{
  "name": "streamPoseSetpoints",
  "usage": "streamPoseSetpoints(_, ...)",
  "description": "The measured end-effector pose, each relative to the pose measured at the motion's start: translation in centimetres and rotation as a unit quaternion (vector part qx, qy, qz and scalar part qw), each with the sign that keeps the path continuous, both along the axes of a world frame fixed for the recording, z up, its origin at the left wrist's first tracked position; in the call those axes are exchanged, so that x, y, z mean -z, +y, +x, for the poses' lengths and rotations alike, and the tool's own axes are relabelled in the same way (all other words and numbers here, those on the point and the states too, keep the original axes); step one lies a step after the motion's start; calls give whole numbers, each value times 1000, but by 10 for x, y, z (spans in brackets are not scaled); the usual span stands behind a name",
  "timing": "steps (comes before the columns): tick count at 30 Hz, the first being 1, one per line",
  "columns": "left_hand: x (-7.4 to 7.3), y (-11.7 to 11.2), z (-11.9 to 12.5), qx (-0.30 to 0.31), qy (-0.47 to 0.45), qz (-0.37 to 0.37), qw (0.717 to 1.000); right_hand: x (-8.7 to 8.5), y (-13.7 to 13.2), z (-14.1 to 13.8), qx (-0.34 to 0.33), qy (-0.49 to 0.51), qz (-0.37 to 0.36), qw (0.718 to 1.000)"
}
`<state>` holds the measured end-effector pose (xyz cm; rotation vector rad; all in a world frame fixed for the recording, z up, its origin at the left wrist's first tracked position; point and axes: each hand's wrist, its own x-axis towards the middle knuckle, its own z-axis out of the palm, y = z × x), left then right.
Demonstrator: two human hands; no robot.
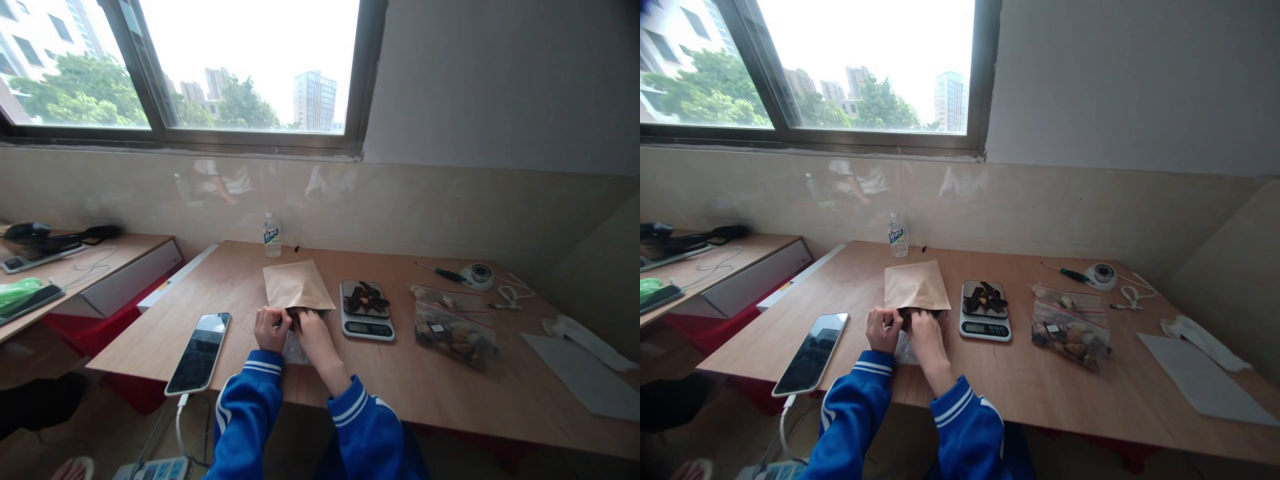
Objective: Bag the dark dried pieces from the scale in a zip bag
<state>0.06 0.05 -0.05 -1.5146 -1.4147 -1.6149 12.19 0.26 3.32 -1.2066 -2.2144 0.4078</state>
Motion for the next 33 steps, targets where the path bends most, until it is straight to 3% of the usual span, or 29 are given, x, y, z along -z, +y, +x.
streamPoseSetpoints(10, -2, -1, 1, -10, -1, 4, 1000, 10, -17, 24, 5, 189, 61, 980)
streamPoseSetpoints(15, 1, 0, -1, -11, -17, -7, 1000, 9, -31, 67, 40, 250, 77, 964)
streamPoseSetpoints(22, 1, 1, -1, -11, -25, -16, 999, 20, 3, 140, 180, 168, 132, 960)
streamPoseSetpoints(28, 1, 2, -2, -11, -21, -15, 1000, 27, 37, 141, 203, 15, 142, 969)
streamPoseSetpoints(33, 0, 2, -2, -12, 4, 1, 1000, 35, 30, 134, 201, 12, 199, 959)
